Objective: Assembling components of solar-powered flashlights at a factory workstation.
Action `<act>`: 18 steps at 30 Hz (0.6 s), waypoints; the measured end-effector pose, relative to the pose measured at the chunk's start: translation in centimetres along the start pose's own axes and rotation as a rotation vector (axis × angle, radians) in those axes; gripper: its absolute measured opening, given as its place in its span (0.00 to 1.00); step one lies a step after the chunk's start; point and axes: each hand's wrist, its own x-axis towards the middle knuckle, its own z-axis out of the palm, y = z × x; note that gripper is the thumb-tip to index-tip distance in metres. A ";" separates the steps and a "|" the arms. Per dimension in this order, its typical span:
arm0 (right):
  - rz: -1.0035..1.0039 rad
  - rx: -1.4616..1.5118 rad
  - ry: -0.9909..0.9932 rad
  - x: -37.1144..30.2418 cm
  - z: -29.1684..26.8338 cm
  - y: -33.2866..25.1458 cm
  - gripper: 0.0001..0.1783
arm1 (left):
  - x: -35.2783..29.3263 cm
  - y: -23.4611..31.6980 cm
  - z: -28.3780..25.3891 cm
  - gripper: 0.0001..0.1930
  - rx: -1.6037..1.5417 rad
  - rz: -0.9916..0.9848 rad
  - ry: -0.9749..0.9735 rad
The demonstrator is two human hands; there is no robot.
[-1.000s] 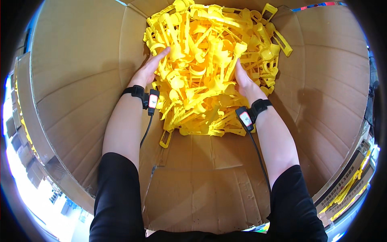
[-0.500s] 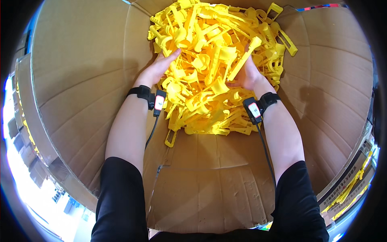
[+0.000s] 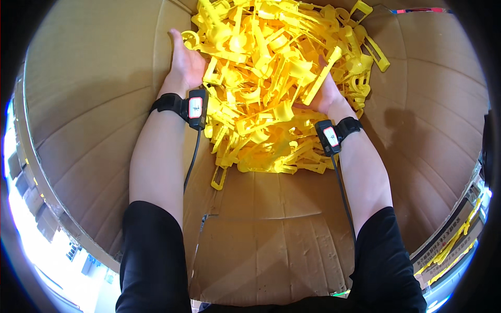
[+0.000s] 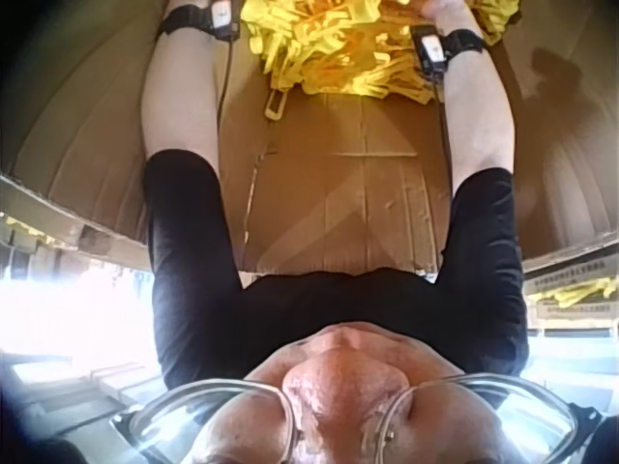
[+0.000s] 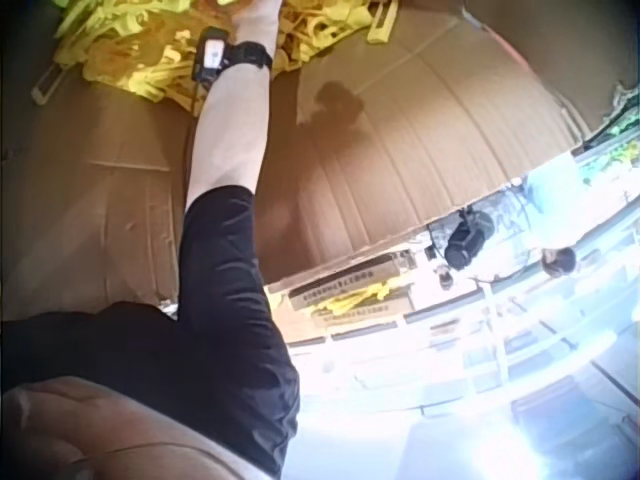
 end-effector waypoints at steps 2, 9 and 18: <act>0.000 0.059 -0.056 0.8 -1.0 0.1 0.43 | 0.7 -0.4 -0.1 0.53 0.023 0.075 0.008; -0.055 0.099 -0.023 2.1 0.6 0.7 0.30 | 3.2 -2.0 0.9 0.38 0.246 -0.070 0.300; -0.107 -0.053 -0.139 1.2 2.1 1.3 0.34 | 0.4 -5.0 2.5 0.46 0.682 0.027 0.291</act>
